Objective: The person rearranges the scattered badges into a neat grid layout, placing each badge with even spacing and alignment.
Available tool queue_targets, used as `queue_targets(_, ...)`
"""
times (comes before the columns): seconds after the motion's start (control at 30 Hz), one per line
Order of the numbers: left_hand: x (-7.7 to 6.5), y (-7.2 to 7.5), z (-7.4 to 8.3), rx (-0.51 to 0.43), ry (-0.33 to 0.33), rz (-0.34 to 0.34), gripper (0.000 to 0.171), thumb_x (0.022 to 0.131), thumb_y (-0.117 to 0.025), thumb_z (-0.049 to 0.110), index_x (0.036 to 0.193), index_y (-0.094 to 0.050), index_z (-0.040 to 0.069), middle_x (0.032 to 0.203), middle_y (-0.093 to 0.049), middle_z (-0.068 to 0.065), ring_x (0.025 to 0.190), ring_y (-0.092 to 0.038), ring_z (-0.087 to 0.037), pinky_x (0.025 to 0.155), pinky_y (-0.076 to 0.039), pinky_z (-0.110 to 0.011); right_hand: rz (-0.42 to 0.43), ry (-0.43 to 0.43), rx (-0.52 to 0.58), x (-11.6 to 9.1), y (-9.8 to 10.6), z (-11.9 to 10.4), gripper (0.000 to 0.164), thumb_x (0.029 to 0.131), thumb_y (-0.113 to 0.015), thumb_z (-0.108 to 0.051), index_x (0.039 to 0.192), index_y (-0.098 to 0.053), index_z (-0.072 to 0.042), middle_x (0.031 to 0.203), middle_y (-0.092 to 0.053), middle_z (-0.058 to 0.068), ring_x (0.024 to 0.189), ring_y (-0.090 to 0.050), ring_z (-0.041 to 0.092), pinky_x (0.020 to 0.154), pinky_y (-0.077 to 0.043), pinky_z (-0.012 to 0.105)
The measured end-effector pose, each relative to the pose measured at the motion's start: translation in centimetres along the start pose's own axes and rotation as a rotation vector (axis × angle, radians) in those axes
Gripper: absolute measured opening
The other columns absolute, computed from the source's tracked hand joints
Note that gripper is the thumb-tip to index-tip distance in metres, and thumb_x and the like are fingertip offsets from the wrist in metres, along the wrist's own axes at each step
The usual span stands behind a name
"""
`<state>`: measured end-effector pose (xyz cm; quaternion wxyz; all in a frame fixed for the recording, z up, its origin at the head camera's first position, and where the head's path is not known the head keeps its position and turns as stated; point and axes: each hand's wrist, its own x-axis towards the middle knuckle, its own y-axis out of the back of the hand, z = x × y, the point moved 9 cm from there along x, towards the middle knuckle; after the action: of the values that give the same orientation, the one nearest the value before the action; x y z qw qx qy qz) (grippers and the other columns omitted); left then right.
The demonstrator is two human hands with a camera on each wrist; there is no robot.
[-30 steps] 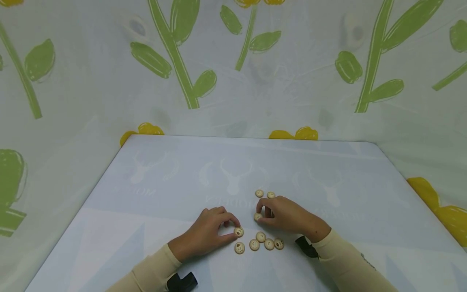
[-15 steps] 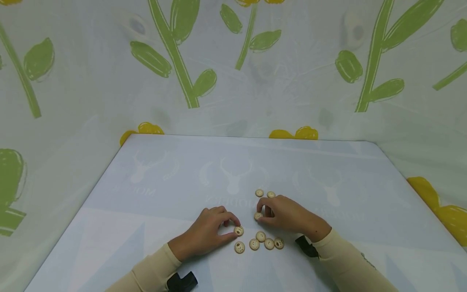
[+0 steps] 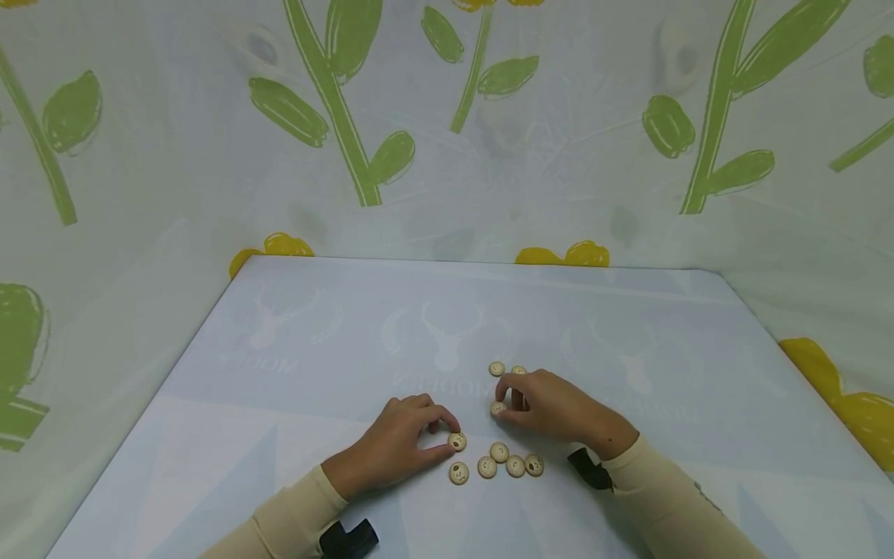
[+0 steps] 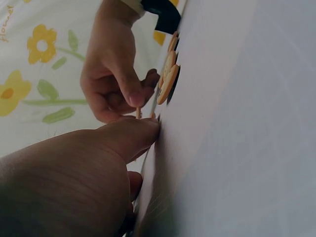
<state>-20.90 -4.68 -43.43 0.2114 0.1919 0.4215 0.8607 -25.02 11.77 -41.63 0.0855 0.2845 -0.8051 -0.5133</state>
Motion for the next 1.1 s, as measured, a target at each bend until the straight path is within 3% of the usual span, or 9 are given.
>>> queue_targets(0.2,0.0,0.0,0.0,0.007,-0.003,0.0,0.022,0.085,-0.079,0.037,0.104,-0.071,0.032,0.088,-0.055,0.017,0.086,-0.05,0.0,0.078,-0.035,-0.029,0.013,0.009,0.0,-0.1,0.4,0.1,0.015,0.09,-0.075,-0.026,0.099,-0.066,-0.022,0.071,-0.057,-0.012,0.063,-0.05,0.005,0.059,-0.044,0.023)
queue_targets(0.9,0.0,-0.1,0.1,0.007,0.002,0.001,0.021,0.085,-0.079,0.037,0.104,-0.071,0.031,0.087,-0.055,0.017,0.084,-0.05,0.0,0.077,-0.034,-0.028,0.054,-0.104,0.02,-0.3,1.9,1.9,0.016,0.09,-0.075,-0.026,0.102,-0.066,-0.02,0.074,-0.059,-0.007,0.065,-0.053,0.009,0.059,-0.046,0.024)
queue_targets(1.1,0.0,-0.1,0.0,0.004,-0.002,0.0,0.021,0.085,-0.079,0.037,0.104,-0.071,0.032,0.087,-0.055,0.016,0.083,-0.049,0.0,0.077,-0.034,-0.028,0.082,-0.102,0.017,-0.3,2.5,2.8,0.017,0.09,-0.075,-0.025,0.103,-0.066,-0.018,0.075,-0.06,-0.007,0.065,-0.053,0.01,0.059,-0.046,0.025)
